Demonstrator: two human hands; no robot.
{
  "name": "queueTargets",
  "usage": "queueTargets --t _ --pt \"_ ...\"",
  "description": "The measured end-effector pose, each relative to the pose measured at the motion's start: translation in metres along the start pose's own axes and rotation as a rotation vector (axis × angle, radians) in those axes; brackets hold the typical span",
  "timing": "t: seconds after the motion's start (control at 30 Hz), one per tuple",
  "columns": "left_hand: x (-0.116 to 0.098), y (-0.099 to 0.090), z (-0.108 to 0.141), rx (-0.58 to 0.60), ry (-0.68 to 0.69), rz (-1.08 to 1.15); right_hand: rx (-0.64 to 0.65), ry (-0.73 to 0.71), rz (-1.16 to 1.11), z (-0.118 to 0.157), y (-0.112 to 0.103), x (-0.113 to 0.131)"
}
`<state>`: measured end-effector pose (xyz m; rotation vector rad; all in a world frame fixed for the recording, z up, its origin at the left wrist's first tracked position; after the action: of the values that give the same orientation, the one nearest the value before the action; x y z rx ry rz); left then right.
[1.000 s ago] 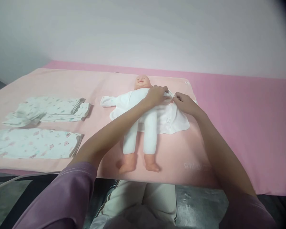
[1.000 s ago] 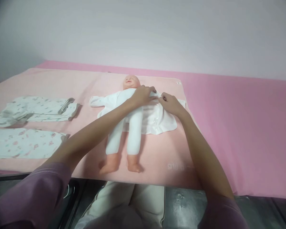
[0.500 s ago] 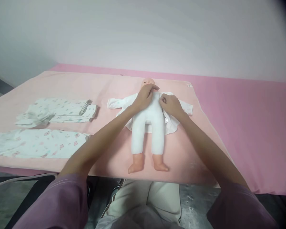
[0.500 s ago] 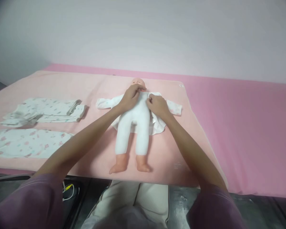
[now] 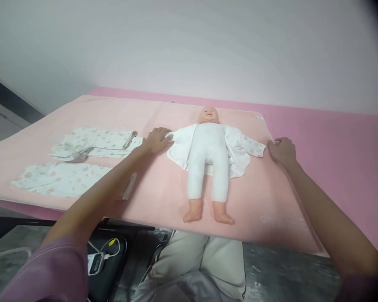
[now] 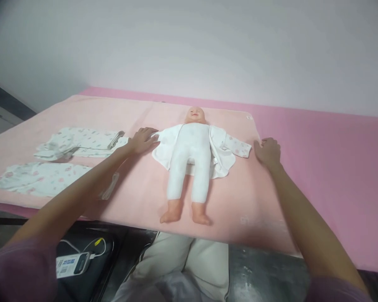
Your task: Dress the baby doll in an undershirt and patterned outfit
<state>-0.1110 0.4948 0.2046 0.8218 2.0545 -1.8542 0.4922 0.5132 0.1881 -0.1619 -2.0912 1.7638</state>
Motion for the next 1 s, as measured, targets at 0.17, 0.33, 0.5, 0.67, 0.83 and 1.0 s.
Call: queueTargets --t 0.17,0.33,0.5,0.67,0.83,1.0 --pt "-0.004 0.002 -0.014 0.017 0.061 0.037 0.163 0.212 0.06 -0.041 0.011 -0.009" --pt "0.002 -0.003 -0.022 0.058 0.129 0.058 0.239 0.131 0.238 -0.073 0.014 -0.017" --pt "0.012 -0.006 -0.03 0.083 0.048 0.05 0.15 0.081 0.178 -0.07 0.011 -0.024" --pt "0.016 -0.014 -0.028 0.099 -0.079 0.024 0.057 0.102 0.213 -0.051 0.002 -0.017" --pt "0.028 -0.02 -0.022 0.127 -0.315 0.173 -0.141 -0.239 0.087 -0.012 -0.024 0.034" --pt "0.031 -0.018 -0.025 0.074 -0.393 0.25 0.218 -0.593 0.015 0.03 -0.02 0.085"
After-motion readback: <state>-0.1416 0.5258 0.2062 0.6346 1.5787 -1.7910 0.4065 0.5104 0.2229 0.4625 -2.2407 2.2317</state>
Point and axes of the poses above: each hand's wrist, its own z-axis away from the middle knuckle, its own y-axis out of the palm, x = y × z, the point moved 7 cm from there along -z, towards the middle knuckle, and after that the axes turned 9 degrees about z, right-handed, at the moved point
